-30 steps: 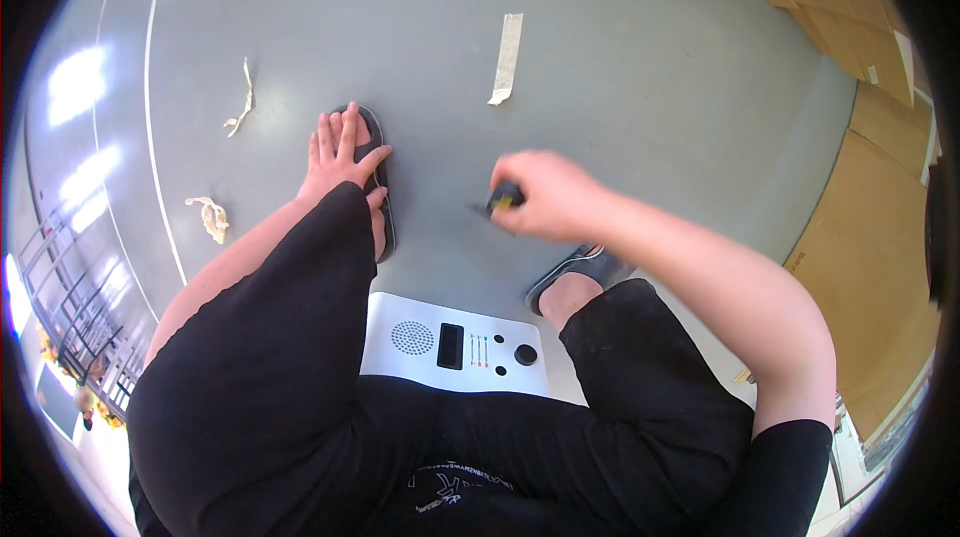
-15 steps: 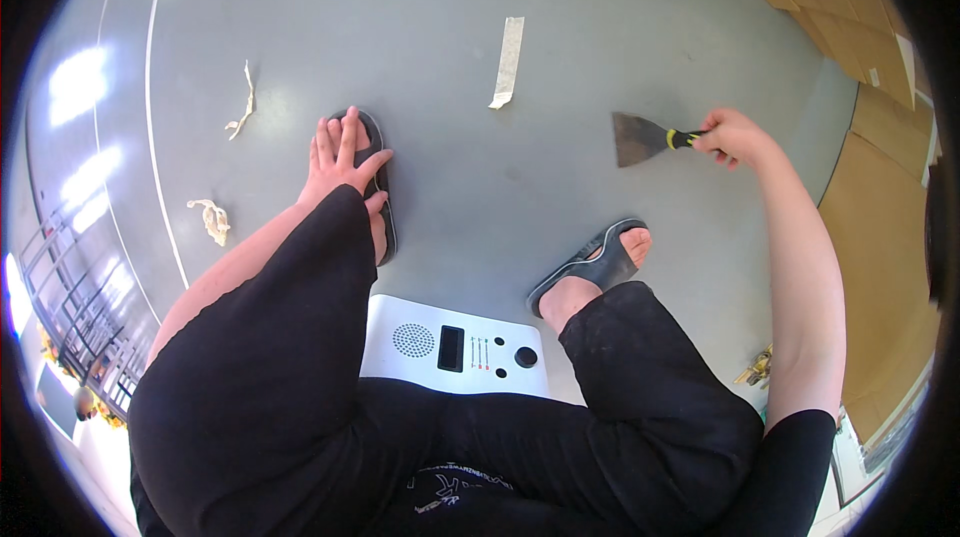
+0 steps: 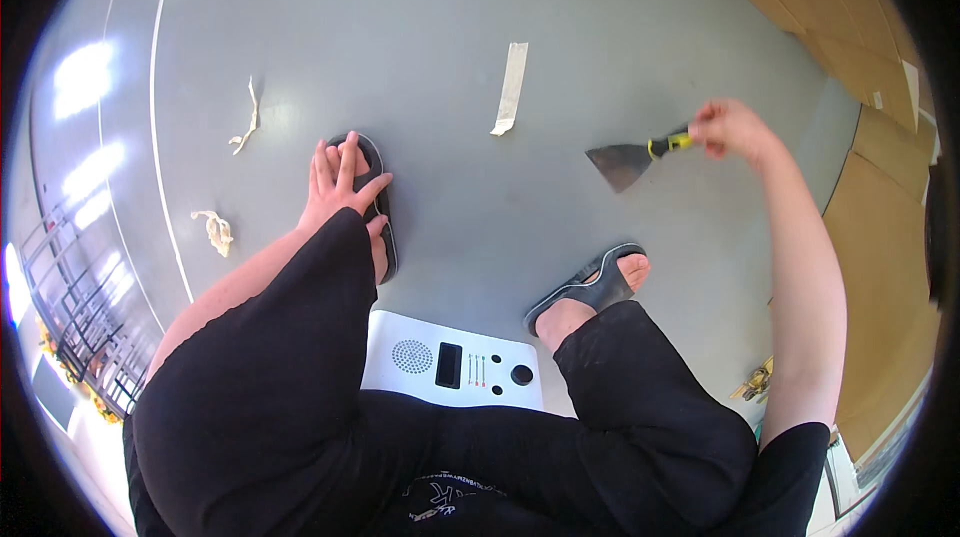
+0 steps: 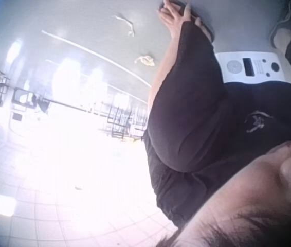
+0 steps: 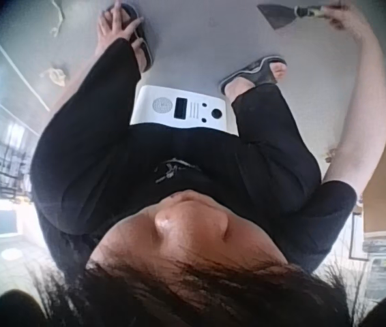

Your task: Scrape debris or tape from the floor using a putty knife scraper.

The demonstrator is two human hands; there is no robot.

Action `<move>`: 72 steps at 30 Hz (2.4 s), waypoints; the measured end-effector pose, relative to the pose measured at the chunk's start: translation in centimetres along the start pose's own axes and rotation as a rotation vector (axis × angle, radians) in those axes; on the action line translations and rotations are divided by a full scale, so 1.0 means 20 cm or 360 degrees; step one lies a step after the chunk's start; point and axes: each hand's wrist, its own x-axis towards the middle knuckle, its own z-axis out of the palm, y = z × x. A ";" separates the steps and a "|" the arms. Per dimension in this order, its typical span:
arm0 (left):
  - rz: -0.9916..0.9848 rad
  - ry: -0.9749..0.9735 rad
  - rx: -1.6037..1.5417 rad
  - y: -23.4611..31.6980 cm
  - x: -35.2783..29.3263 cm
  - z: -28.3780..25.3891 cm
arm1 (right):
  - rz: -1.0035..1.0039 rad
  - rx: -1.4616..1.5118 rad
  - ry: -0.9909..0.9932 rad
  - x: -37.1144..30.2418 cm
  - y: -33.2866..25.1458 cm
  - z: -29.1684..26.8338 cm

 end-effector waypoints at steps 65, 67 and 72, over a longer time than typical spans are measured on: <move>0.0083 -0.0081 0.0030 0.00 0.07 -0.03 | -0.1122 0.0441 0.0731 0.38 -1.04 0.15; 0.0053 -0.0111 0.0017 -0.02 0.06 -0.02 | -0.1032 0.0499 0.0508 0.35 -1.05 0.31; 0.0027 -0.0112 -0.0018 0.00 0.06 -0.02 | -0.1106 0.0516 0.0674 0.41 -1.09 0.13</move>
